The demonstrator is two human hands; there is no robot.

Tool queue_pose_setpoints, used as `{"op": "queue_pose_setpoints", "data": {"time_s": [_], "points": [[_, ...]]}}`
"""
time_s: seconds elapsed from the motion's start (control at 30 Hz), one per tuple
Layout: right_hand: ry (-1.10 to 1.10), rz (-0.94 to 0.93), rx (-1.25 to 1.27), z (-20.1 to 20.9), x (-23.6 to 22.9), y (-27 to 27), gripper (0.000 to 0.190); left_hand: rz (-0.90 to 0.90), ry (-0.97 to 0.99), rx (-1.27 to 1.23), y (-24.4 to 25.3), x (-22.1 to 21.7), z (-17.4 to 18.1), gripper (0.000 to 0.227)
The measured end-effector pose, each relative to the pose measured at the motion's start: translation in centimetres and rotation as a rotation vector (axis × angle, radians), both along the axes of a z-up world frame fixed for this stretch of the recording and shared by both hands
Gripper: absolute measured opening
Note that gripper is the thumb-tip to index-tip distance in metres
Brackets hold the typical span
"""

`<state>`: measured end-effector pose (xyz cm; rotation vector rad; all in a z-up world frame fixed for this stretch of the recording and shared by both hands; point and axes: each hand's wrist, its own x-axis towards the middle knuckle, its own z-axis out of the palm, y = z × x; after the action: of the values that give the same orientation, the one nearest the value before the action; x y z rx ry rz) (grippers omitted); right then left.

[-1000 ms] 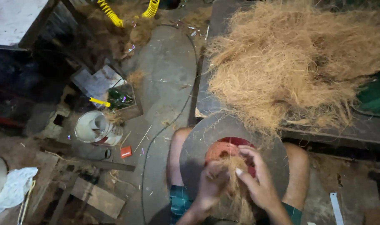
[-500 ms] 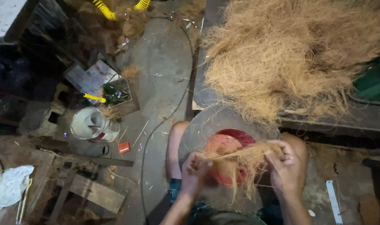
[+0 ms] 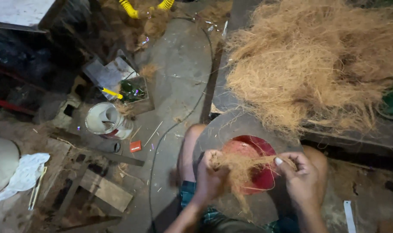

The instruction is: The person repeatedly pulls small handfuls of light-brown fibrous material from a pile on a table and rubs them between both hands over a red circular surface on their lap. The person continues this repetitive hand-rubbing action for the duration of the clip.

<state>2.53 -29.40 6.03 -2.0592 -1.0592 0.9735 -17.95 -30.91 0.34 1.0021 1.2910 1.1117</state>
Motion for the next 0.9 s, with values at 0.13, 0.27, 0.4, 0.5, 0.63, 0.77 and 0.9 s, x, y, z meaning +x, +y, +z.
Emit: {"op": "queue_pose_setpoints", "data": {"time_s": [0.13, 0.27, 0.4, 0.5, 0.63, 0.77, 0.9], "points": [[0.051, 0.354, 0.228, -5.4, -0.6, -1.0, 0.045, -0.001, 0.311, 0.455, 0.5, 2.0, 2.0, 0.036], [0.193, 0.483, 0.214, -7.2, -0.6, -0.7, 0.018, -0.226, 0.26, 0.389, -0.2, 2.7, 0.6, 0.062], [0.02, 0.129, -0.023, -1.4, 0.8, 0.1, 0.015, -0.22, -0.157, -0.145, 0.3, 0.8, 3.1, 0.056], [-0.012, -0.038, 0.005, -0.1, 0.3, -0.1, 0.011, -0.086, -0.357, -0.293, 0.8, 0.5, 3.5, 0.061], [0.225, 0.012, 0.171, -6.7, -0.2, -0.5, 0.017, -0.216, -0.434, -0.216, 0.8, 1.7, 4.6, 0.05], [0.116, 0.419, 0.108, -6.4, -1.4, -1.2, 0.055, -0.055, -0.301, -0.192, 0.7, 3.1, 1.5, 0.022], [-0.014, 0.278, 0.085, -5.1, 1.5, -0.6, 0.019, -0.048, -0.101, -0.32, 1.1, 0.7, 4.9, 0.01]]}}
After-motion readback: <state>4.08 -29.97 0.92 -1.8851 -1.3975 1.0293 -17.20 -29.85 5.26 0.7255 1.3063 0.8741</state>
